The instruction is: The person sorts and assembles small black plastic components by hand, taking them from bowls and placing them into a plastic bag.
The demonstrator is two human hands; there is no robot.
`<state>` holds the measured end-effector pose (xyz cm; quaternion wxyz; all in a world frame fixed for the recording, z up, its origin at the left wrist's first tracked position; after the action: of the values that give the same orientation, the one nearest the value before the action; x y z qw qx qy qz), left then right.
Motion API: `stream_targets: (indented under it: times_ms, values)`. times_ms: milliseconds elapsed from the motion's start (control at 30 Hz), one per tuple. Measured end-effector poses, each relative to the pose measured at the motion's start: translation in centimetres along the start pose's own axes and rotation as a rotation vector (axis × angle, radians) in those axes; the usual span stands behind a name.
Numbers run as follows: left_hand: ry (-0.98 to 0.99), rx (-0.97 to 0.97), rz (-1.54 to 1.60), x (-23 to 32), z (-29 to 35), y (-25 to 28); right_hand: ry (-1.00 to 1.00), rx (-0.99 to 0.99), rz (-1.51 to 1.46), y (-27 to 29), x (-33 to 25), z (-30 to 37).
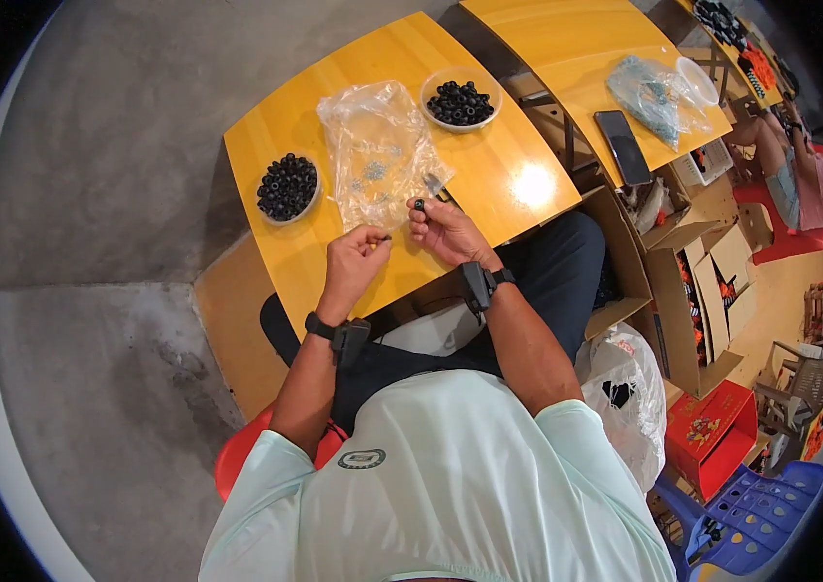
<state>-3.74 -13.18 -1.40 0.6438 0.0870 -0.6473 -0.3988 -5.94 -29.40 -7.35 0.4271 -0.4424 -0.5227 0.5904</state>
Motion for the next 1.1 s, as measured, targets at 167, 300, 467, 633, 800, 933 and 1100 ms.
stream_targets:
  times_ms: [167, 300, 467, 633, 800, 933, 1100]
  values:
    - [-0.005, -0.014, 0.397, 2.3, -2.0, -0.7, 0.007, -0.004, -0.018, 0.3, 0.0, -0.1]
    - [-0.045, 0.027, 0.312, 2.2, -3.1, -1.6, 0.006, 0.020, 0.026, 0.4, 0.0, -0.1]
    - [-0.122, 0.044, 0.193, 3.3, -3.1, -2.2, 0.012, 0.042, 0.005, 1.0, 0.0, -0.1]
    - [-0.203, 0.093, 0.131, 3.8, -3.4, -2.0, 0.025, 0.027, 0.011, 0.7, 0.0, -0.1]
    - [-0.292, 0.174, -0.100, 5.8, -2.5, -1.2, 0.030, 0.052, -0.004, 0.6, 0.0, -0.1]
    - [-0.332, 0.170, -0.154, 6.4, -2.5, -1.0, 0.043, 0.023, 0.036, 0.4, -0.1, -0.1]
    - [-0.296, 0.098, -0.192, 6.6, -2.7, -1.0, 0.052, 0.073, 0.057, 0.7, -0.1, -0.1]
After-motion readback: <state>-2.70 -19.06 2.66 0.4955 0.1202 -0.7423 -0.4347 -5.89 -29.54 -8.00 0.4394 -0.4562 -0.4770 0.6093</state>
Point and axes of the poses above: each hand's wrist, its own z-axis away from the middle knuckle, its own y-axis out of the back of the hand, x = y × z, the point moved 6 cm from there along -z, towards the middle knuckle, and after that the axes turned 15 degrees about -z, right-handed, at the moved point
